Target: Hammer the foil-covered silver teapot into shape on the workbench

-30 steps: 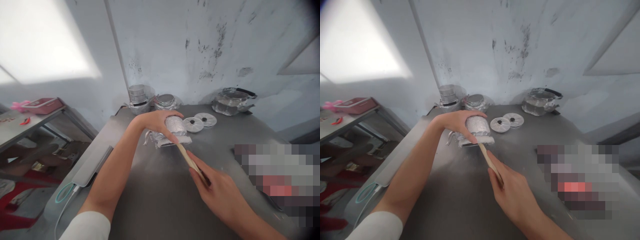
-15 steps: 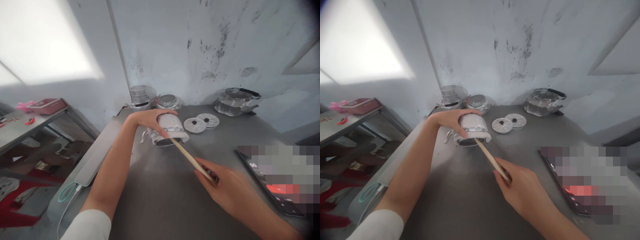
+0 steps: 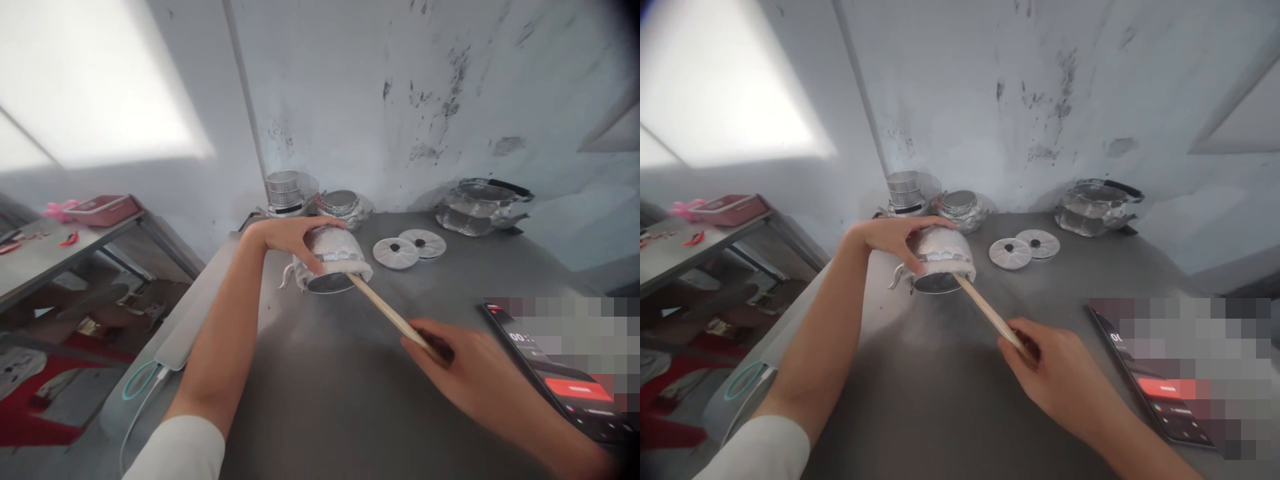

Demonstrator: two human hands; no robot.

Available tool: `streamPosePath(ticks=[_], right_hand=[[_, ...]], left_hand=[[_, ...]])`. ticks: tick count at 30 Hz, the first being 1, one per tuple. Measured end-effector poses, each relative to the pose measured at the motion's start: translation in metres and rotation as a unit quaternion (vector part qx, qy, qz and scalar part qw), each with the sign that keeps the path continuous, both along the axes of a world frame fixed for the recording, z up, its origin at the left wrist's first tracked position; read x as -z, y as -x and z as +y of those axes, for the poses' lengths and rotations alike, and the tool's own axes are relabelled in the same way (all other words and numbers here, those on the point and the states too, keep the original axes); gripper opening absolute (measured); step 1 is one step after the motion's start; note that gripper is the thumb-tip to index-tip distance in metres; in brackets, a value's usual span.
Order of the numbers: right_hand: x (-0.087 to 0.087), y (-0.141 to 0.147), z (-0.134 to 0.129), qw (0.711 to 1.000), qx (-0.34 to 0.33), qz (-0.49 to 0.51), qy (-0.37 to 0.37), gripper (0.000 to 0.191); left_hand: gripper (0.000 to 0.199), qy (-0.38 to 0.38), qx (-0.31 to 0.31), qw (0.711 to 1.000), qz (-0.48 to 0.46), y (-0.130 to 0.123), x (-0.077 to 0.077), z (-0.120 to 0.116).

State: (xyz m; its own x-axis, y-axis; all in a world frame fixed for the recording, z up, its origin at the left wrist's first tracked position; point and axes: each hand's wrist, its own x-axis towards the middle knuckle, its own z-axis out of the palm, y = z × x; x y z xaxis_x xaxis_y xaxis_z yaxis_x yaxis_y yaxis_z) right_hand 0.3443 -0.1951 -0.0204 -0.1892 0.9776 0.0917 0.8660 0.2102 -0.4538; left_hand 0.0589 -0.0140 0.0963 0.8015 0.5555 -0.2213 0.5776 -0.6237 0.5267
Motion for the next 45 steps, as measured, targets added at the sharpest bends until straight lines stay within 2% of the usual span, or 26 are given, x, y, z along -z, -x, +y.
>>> streamPosePath(ticks=[7,16,23,28,35,39,45], right_hand=[[-0.005,0.001,0.001,0.999,-0.014,0.027,0.035,0.032],[-0.006,0.008,-0.003,0.998,-0.038,0.044,0.016,0.037],[-0.004,0.01,-0.005,0.996,-0.037,0.07,0.038,0.039],[-0.007,0.011,-0.004,0.997,-0.037,0.05,0.044,0.04],[-0.006,0.01,-0.004,0.998,-0.042,0.008,0.038,0.035],[-0.002,0.009,-0.003,0.998,-0.041,-0.007,0.044,0.032],[-0.001,0.007,-0.005,0.998,-0.052,-0.001,0.041,0.033]], left_hand=[[0.102,-0.007,-0.005,1.0,0.008,-0.002,-0.003,-0.004],[0.11,-0.032,0.001,0.998,0.047,-0.002,-0.006,-0.008],[0.114,-0.007,-0.005,0.998,0.069,-0.005,-0.007,-0.012],[0.115,-0.006,-0.013,0.996,0.085,-0.007,-0.009,-0.015],[0.122,-0.022,0.012,0.994,0.103,0.003,-0.014,-0.015],[0.128,-0.036,-0.008,0.992,0.118,0.01,-0.012,-0.012],[0.127,-0.056,-0.068,0.992,0.087,0.009,-0.007,-0.008]])
